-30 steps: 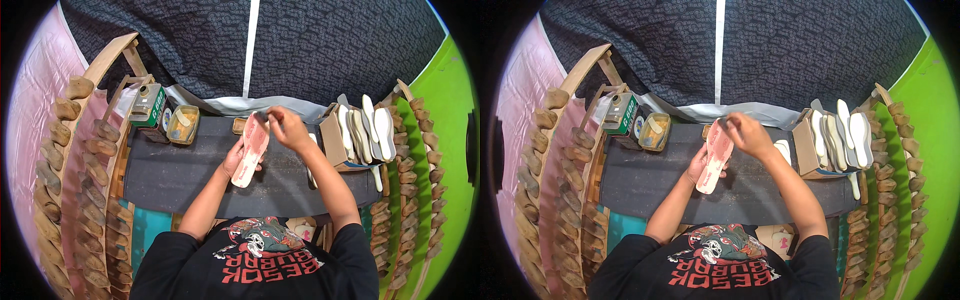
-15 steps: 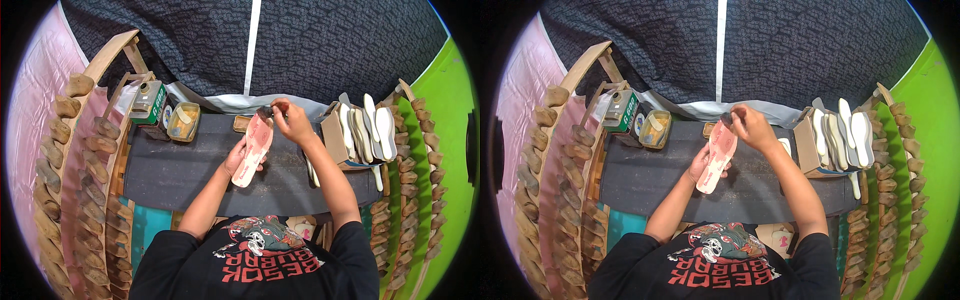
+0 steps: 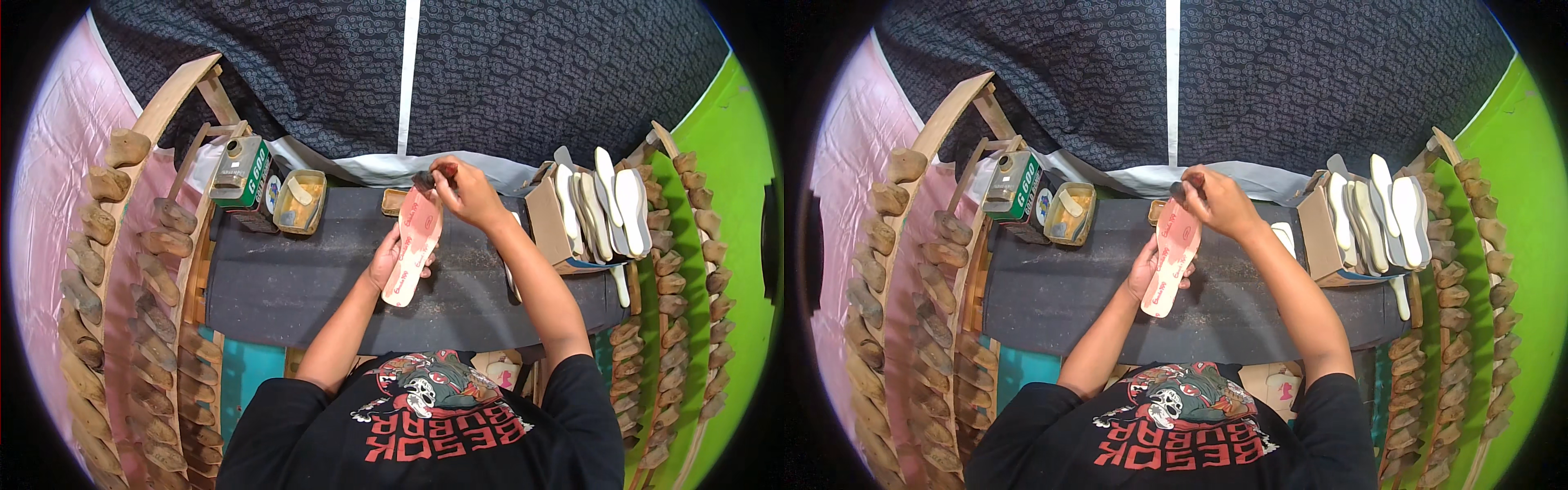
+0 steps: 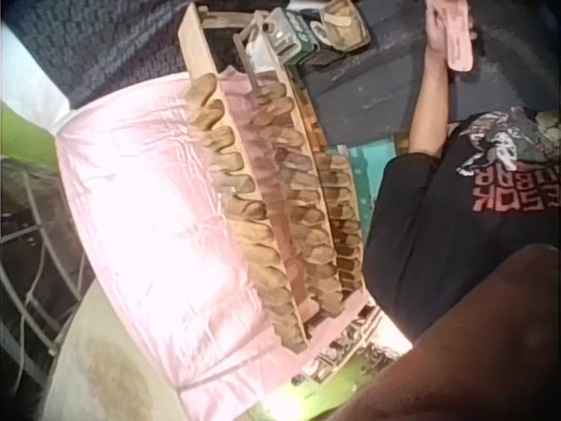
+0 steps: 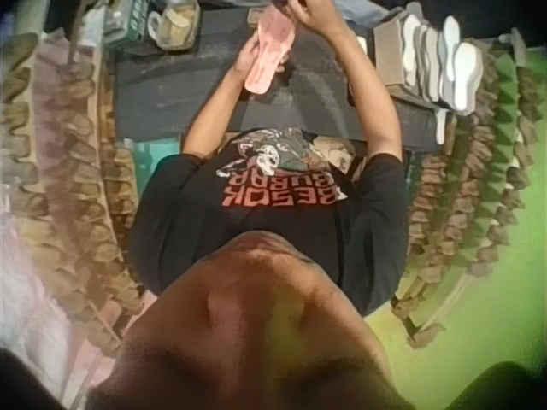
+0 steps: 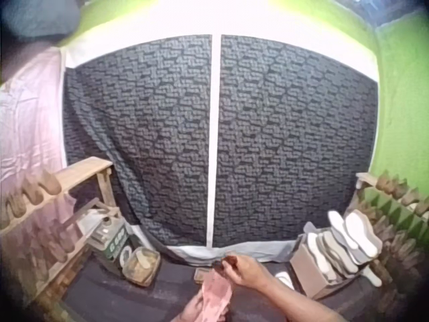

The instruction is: Applying adhesive to shoe insoles using a brush at a manufacturing workstation.

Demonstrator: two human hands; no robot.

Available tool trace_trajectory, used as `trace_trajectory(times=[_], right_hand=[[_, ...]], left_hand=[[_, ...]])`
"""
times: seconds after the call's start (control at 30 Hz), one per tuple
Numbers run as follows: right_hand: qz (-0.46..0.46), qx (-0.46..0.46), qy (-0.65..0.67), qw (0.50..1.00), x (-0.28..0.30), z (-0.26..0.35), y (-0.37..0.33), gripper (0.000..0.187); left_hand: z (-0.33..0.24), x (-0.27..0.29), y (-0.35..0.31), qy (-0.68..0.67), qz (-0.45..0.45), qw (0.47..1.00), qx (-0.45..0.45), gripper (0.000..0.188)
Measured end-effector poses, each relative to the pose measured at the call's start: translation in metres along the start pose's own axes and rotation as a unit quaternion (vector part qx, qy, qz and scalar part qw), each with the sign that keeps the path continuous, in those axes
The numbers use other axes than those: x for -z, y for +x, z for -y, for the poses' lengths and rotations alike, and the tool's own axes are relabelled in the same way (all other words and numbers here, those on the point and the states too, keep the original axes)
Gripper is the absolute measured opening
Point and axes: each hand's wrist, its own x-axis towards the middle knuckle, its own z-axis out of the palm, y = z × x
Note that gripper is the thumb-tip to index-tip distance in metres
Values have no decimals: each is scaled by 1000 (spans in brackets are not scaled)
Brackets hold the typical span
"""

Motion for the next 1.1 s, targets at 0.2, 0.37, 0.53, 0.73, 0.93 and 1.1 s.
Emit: trace_trajectory(times=[0.2, 0.37, 0.53, 0.73, 0.93, 1.1], right_hand=[[67, -14, 63, 996, -28, 15, -9, 16], [42, -55, 71, 995, -45, 0, 1, 19], [-182, -215, 196, 939, -73, -87, 5, 19], [-24, -264, -22, 964, -99, -107, -21, 26], [-5, -227, -81, 970, -109, -131, -44, 27], [-46, -258, -43, 964, -99, -125, -41, 27]], left_hand=[[-7, 18, -11, 32, -46, 998, -22, 64], [-16, 27, -20, 53, -62, 995, -57, 63], [-30, 25, -33, 36, -88, 986, -134, 66], [-36, 31, -59, 55, -123, 975, -179, 74], [-36, 25, -54, 71, -122, 972, -186, 76], [-33, 27, -48, 82, -132, 969, -194, 77]])
